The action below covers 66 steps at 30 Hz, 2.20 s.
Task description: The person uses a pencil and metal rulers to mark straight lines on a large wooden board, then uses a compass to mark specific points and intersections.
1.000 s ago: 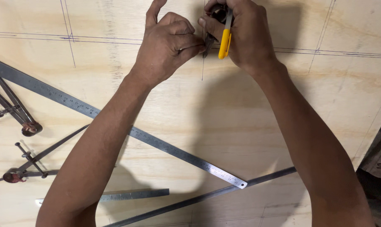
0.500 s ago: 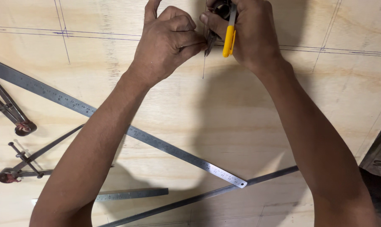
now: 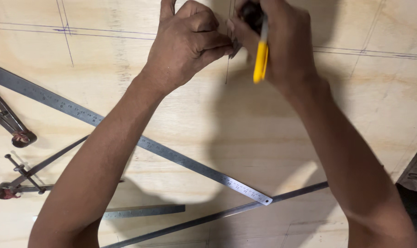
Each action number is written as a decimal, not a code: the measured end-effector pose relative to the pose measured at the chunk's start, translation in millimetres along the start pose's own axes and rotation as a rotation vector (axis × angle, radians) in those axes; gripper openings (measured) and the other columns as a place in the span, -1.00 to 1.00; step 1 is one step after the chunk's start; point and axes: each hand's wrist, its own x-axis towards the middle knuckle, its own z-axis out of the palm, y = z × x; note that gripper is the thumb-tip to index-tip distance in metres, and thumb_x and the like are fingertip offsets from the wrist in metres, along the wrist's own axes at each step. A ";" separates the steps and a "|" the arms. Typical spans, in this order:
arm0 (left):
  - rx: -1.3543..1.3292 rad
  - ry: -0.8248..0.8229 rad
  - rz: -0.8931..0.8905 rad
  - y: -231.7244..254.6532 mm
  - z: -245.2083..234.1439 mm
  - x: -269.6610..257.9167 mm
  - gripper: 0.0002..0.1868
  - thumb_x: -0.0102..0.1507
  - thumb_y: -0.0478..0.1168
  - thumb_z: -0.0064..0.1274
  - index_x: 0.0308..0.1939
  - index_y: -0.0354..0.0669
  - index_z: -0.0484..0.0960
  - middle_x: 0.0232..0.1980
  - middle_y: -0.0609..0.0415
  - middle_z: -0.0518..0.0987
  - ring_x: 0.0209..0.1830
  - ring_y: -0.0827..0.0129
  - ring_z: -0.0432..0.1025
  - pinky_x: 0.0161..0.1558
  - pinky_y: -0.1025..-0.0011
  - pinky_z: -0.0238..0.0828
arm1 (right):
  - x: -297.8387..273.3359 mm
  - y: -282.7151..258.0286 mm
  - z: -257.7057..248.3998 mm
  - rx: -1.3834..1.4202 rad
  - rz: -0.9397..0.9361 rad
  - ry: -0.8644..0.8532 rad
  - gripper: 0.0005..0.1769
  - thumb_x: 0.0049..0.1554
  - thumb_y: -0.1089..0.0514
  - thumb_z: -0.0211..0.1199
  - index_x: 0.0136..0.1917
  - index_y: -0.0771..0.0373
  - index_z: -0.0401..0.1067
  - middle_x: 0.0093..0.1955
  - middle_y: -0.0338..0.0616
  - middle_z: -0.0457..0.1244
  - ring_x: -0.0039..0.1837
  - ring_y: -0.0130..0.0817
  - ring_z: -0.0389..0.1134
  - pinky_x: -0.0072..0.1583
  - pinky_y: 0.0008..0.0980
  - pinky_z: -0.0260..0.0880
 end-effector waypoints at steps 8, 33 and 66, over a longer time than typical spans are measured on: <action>0.045 -0.032 0.042 1.9 -3.1 3.1 -0.83 0.32 -0.03 0.29 -0.20 0.01 0.77 -0.15 0.24 0.57 0.09 0.29 0.43 0.24 0.05 0.04 | -45.9 -9.7 9.3 0.036 0.081 0.226 -0.76 0.44 0.34 0.38 0.15 0.33 0.29 -0.08 -0.13 0.28 -0.13 -0.48 0.30 -0.08 -0.50 0.36; 0.493 -0.097 -0.577 316.8 -23.8 -408.6 -0.77 0.14 -0.17 0.23 -0.17 -0.14 0.61 -0.09 -0.04 0.51 -0.03 0.07 0.40 0.16 -0.02 0.18 | -402.9 -168.2 52.1 -0.251 -0.159 -0.143 -0.72 0.05 0.24 0.39 0.05 0.22 0.45 0.18 -0.06 0.35 0.23 -0.06 0.33 0.24 -0.19 0.41; 0.415 -0.177 0.429 323.5 147.5 -67.7 -0.55 0.36 0.14 0.13 -0.37 -0.16 0.66 -0.15 -0.02 0.57 0.11 0.12 0.39 0.49 -0.16 -0.03 | -622.4 -217.8 82.2 0.361 0.744 0.714 -0.50 0.23 0.32 0.29 0.43 0.35 0.34 0.01 -0.12 0.33 -0.15 -0.45 0.30 -0.13 -0.52 0.39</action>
